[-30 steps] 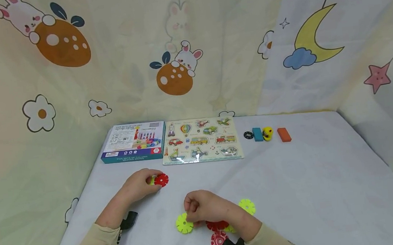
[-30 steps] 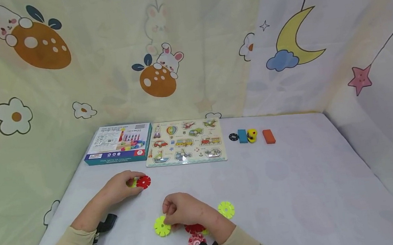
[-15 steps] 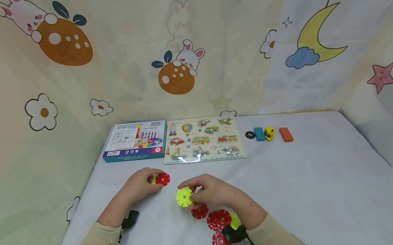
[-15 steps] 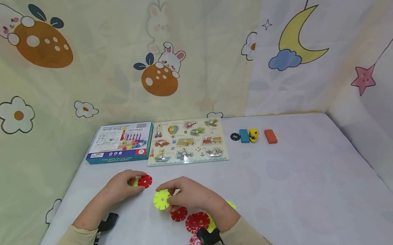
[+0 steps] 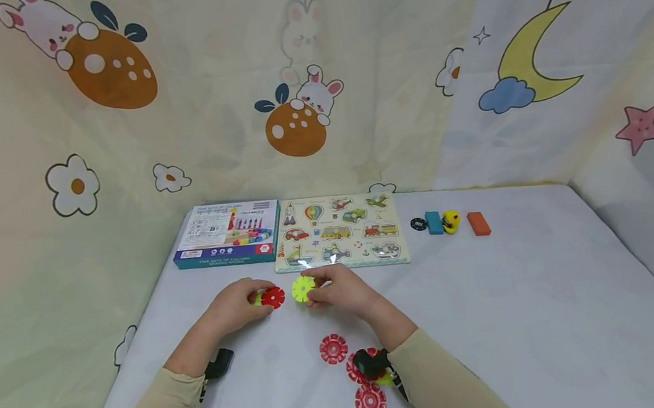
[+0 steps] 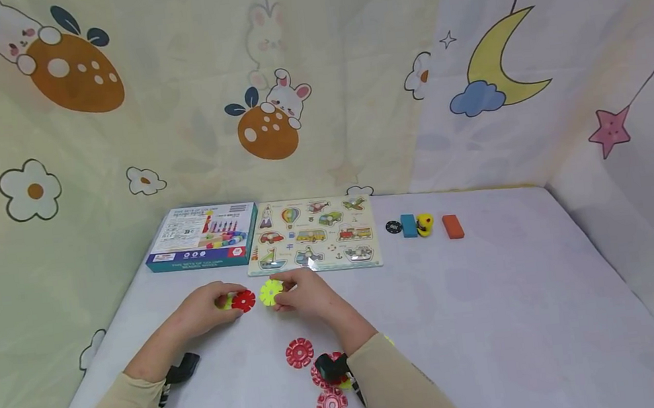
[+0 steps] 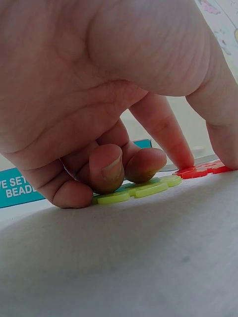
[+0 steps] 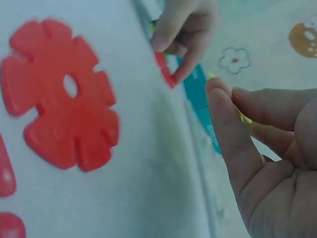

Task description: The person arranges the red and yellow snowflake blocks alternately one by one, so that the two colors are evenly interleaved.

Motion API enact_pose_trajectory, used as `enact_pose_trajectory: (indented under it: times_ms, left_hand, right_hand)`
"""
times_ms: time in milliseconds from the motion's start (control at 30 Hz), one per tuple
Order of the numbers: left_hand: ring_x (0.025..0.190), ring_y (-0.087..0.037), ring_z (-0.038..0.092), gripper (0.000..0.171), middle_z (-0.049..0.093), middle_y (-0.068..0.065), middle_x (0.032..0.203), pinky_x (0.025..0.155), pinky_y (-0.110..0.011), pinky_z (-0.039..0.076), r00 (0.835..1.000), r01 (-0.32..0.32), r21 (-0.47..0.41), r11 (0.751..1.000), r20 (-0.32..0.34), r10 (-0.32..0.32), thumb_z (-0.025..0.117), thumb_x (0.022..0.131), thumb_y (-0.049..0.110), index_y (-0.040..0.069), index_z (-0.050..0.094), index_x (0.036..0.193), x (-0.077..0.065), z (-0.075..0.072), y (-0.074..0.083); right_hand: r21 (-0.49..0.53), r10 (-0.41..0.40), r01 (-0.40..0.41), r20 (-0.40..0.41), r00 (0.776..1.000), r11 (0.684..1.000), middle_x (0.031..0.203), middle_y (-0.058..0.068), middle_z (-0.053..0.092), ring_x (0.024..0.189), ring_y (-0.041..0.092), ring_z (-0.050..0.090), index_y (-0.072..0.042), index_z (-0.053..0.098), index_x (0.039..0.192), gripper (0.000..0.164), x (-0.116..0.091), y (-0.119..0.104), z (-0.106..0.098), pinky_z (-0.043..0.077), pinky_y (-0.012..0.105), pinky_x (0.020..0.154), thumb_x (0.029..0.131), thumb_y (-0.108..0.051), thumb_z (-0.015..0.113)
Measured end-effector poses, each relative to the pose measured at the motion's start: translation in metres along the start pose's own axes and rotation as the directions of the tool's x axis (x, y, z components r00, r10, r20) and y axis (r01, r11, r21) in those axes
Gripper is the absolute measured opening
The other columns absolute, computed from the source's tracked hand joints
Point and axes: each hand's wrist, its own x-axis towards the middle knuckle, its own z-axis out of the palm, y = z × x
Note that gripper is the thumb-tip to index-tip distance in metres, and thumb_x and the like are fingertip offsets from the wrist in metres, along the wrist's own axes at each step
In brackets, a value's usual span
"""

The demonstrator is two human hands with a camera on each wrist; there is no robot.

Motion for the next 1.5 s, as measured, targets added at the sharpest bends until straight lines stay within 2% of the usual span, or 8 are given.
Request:
enact_pose_trajectory:
  times_ms: [167, 300, 467, 667, 867, 1067, 1333, 1500]
  left_hand:
    - [0.101, -0.019, 0.050, 0.053, 0.058, 0.001, 0.112, 0.085, -0.043, 0.047, 1.000, 0.004, -0.009, 1.000, 0.004, -0.004, 0.082, 0.071, 0.036, 0.031, 0.064, 0.121, -0.001, 0.000, 0.001]
    - [0.102, -0.019, 0.050, 0.053, 0.058, 0.001, 0.112, 0.085, -0.043, 0.047, 1.000, 0.008, -0.015, 1.000, 0.007, -0.008, 0.082, 0.071, 0.035, 0.031, 0.064, 0.121, -0.003, -0.001, 0.003]
    - [0.103, -0.019, 0.050, 0.053, 0.058, 0.001, 0.112, 0.084, -0.042, 0.048, 1.000, 0.009, -0.013, 1.000, 0.010, -0.008, 0.082, 0.071, 0.035, 0.031, 0.064, 0.121, -0.003, -0.003, 0.003]
    - [0.102, -0.019, 0.050, 0.056, 0.057, 0.001, 0.109, 0.081, -0.040, 0.049, 1.000, 0.012, 0.014, 1.000, 0.016, -0.012, 0.082, 0.070, 0.035, 0.031, 0.063, 0.123, -0.002, -0.004, 0.001]
    - [0.102, -0.019, 0.049, 0.055, 0.056, 0.000, 0.107, 0.081, -0.041, 0.048, 1.000, 0.012, 0.021, 1.000, 0.017, -0.012, 0.082, 0.071, 0.034, 0.029, 0.064, 0.123, -0.002, -0.003, 0.002]
    - [0.098, -0.018, 0.050, 0.053, 0.056, 0.003, 0.103, 0.079, -0.038, 0.049, 1.000, -0.018, 0.069, 0.997, 0.005, 0.018, 0.082, 0.071, 0.033, 0.027, 0.065, 0.121, 0.001, 0.000, 0.011]
    - [0.105, -0.021, 0.050, 0.056, 0.059, 0.000, 0.114, 0.084, -0.040, 0.048, 0.998, -0.047, 0.036, 0.998, 0.039, 0.045, 0.081, 0.072, 0.032, 0.023, 0.063, 0.125, 0.008, 0.008, 0.032]
    - [0.097, -0.018, 0.050, 0.055, 0.060, 0.003, 0.110, 0.083, -0.036, 0.047, 0.997, -0.065, 0.049, 0.997, 0.045, 0.063, 0.080, 0.074, 0.034, 0.024, 0.063, 0.125, 0.011, 0.009, 0.034]
  right_hand:
    - [-0.054, 0.058, -0.059, -0.025, 0.998, 0.997, 0.095, 0.010, 0.052, 0.075, 0.017, 0.064, -0.012, 0.056, 0.133, 0.046, 0.018, 0.012, 0.009, 0.052, 0.025, 0.068, 0.088, -0.012, 0.066]
    - [-0.180, 0.034, -0.044, -0.055, 0.998, 0.983, 0.090, 0.007, 0.054, 0.071, 0.013, 0.062, -0.009, 0.053, 0.134, 0.049, 0.024, 0.015, 0.018, 0.051, 0.024, 0.064, 0.087, -0.016, 0.068]
    - [-0.375, -0.013, -0.036, -0.127, 0.992, 0.926, 0.081, 0.002, 0.054, 0.073, 0.014, 0.055, -0.007, 0.057, 0.128, 0.050, 0.024, 0.011, 0.024, 0.046, 0.025, 0.061, 0.082, -0.018, 0.073]
    - [-0.481, -0.035, -0.043, -0.154, 0.988, 0.876, 0.078, 0.001, 0.053, 0.074, 0.015, 0.051, -0.007, 0.063, 0.121, 0.043, 0.025, 0.008, 0.027, 0.044, 0.024, 0.060, 0.081, -0.017, 0.075]
    - [-0.521, -0.046, -0.050, -0.170, 0.984, 0.852, 0.080, -0.002, 0.053, 0.079, 0.015, 0.051, -0.010, 0.064, 0.120, 0.043, 0.025, 0.008, 0.030, 0.045, 0.024, 0.065, 0.080, -0.020, 0.076]
    - [-0.522, -0.044, -0.047, -0.161, 0.986, 0.851, 0.080, -0.001, 0.052, 0.077, 0.015, 0.050, -0.011, 0.063, 0.120, 0.043, 0.025, 0.010, 0.029, 0.044, 0.025, 0.062, 0.080, -0.022, 0.076]
    - [-0.539, -0.049, -0.033, -0.137, 0.989, 0.841, 0.081, 0.000, 0.051, 0.076, 0.015, 0.049, -0.012, 0.063, 0.119, 0.043, 0.029, 0.013, 0.026, 0.041, 0.026, 0.061, 0.080, -0.024, 0.076]
    - [-0.529, -0.054, -0.025, -0.133, 0.990, 0.848, 0.082, 0.000, 0.051, 0.077, 0.015, 0.049, -0.012, 0.063, 0.117, 0.043, 0.030, 0.013, 0.025, 0.042, 0.026, 0.062, 0.079, -0.025, 0.077]
